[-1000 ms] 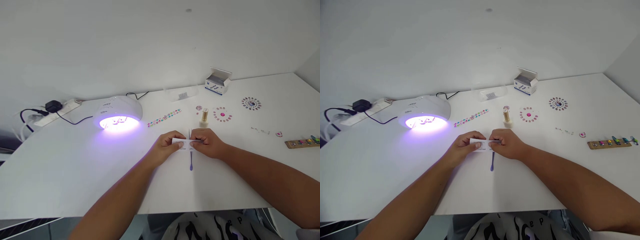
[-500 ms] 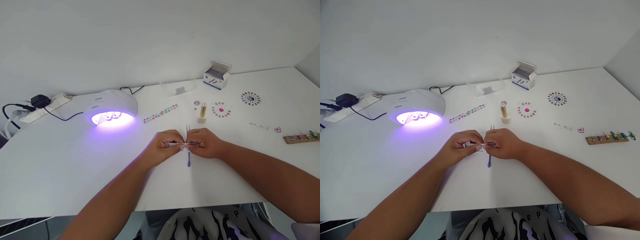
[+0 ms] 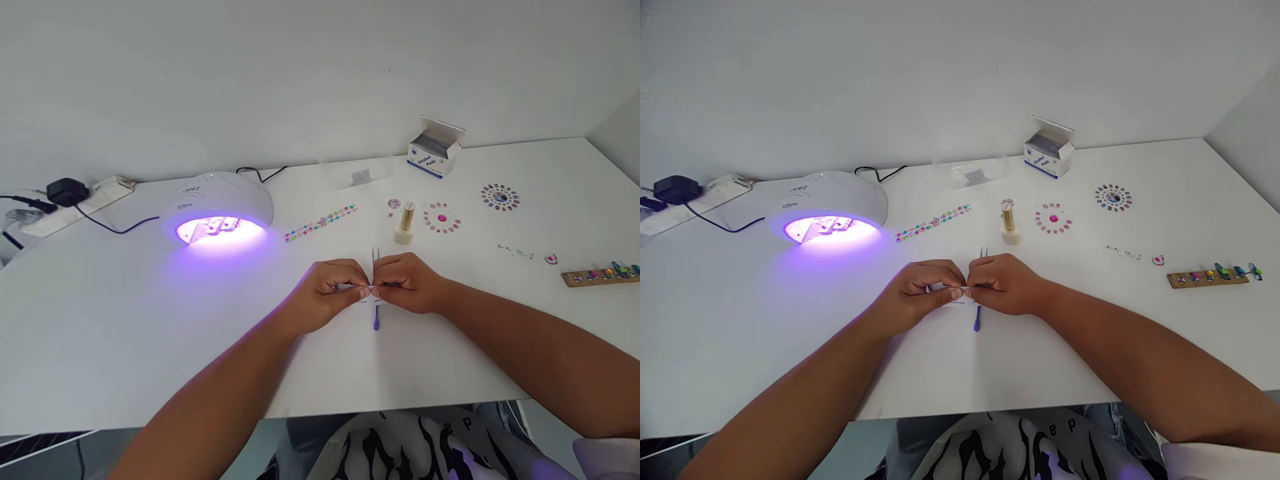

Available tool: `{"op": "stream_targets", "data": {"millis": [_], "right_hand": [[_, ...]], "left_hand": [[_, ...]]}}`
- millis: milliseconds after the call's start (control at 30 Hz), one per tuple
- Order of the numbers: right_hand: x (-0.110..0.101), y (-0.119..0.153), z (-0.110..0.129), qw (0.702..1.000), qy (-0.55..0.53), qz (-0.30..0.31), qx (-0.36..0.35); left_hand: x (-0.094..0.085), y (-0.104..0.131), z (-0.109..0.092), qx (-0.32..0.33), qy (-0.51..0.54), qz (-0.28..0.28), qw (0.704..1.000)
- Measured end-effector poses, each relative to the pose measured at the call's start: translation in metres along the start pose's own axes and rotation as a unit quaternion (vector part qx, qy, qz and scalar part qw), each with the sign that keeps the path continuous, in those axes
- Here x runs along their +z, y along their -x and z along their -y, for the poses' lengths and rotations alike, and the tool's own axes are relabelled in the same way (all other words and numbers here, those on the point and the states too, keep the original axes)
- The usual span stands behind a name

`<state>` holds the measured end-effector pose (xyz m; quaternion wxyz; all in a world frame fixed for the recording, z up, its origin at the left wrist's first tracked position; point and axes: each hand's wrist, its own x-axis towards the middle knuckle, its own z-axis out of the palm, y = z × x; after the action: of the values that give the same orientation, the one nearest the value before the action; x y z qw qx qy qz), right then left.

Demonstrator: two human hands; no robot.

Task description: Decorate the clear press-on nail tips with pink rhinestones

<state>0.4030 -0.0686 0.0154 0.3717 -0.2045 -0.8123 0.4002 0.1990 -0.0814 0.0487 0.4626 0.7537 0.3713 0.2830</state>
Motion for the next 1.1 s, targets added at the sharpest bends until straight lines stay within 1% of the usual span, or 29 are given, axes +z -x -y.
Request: {"op": "stream_targets", "data": {"millis": [233, 333, 367, 400, 500, 533, 600, 700, 833, 967, 1100], "right_hand": [[0.002, -0.002, 0.000, 1.000, -0.009, -0.009, -0.016], [-0.001, -0.002, 0.002, 1.000, -0.012, -0.009, -0.021], [-0.004, -0.002, 0.002, 1.000, -0.013, -0.014, -0.021], [-0.006, -0.002, 0.002, 0.999, -0.013, -0.025, -0.022], [-0.014, -0.002, 0.001, 0.996, -0.013, -0.086, -0.020], [-0.015, -0.002, 0.000, 0.995, -0.015, -0.102, -0.019], [-0.016, -0.001, -0.002, 0.994, -0.019, -0.108, -0.019], [-0.014, 0.000, -0.004, 0.995, -0.026, -0.090, -0.016], [-0.015, 0.002, -0.006, 0.995, -0.021, -0.100, -0.009], [-0.016, 0.002, -0.006, 0.996, -0.019, -0.091, 0.000], [-0.015, 0.002, -0.005, 0.997, -0.016, -0.079, 0.003]], "left_hand": [[0.000, 0.000, -0.002, 0.011, 0.000, 0.009, 1.000], [-0.003, 0.000, -0.001, 0.009, 0.013, 0.010, 1.000], [-0.007, 0.001, 0.000, 0.010, 0.022, -0.004, 1.000], [-0.011, 0.001, 0.002, 0.014, 0.036, -0.031, 0.999], [-0.028, 0.003, 0.007, 0.043, 0.095, -0.148, 0.983], [-0.033, 0.003, 0.008, 0.048, 0.109, -0.173, 0.978], [-0.038, 0.004, 0.009, 0.043, 0.121, -0.195, 0.972], [-0.039, 0.002, 0.010, 0.016, 0.126, -0.205, 0.970], [-0.037, -0.002, 0.013, -0.002, 0.131, -0.218, 0.967], [-0.040, -0.005, 0.017, -0.030, 0.133, -0.205, 0.969], [-0.045, -0.004, 0.018, -0.075, 0.101, -0.184, 0.975]]}}
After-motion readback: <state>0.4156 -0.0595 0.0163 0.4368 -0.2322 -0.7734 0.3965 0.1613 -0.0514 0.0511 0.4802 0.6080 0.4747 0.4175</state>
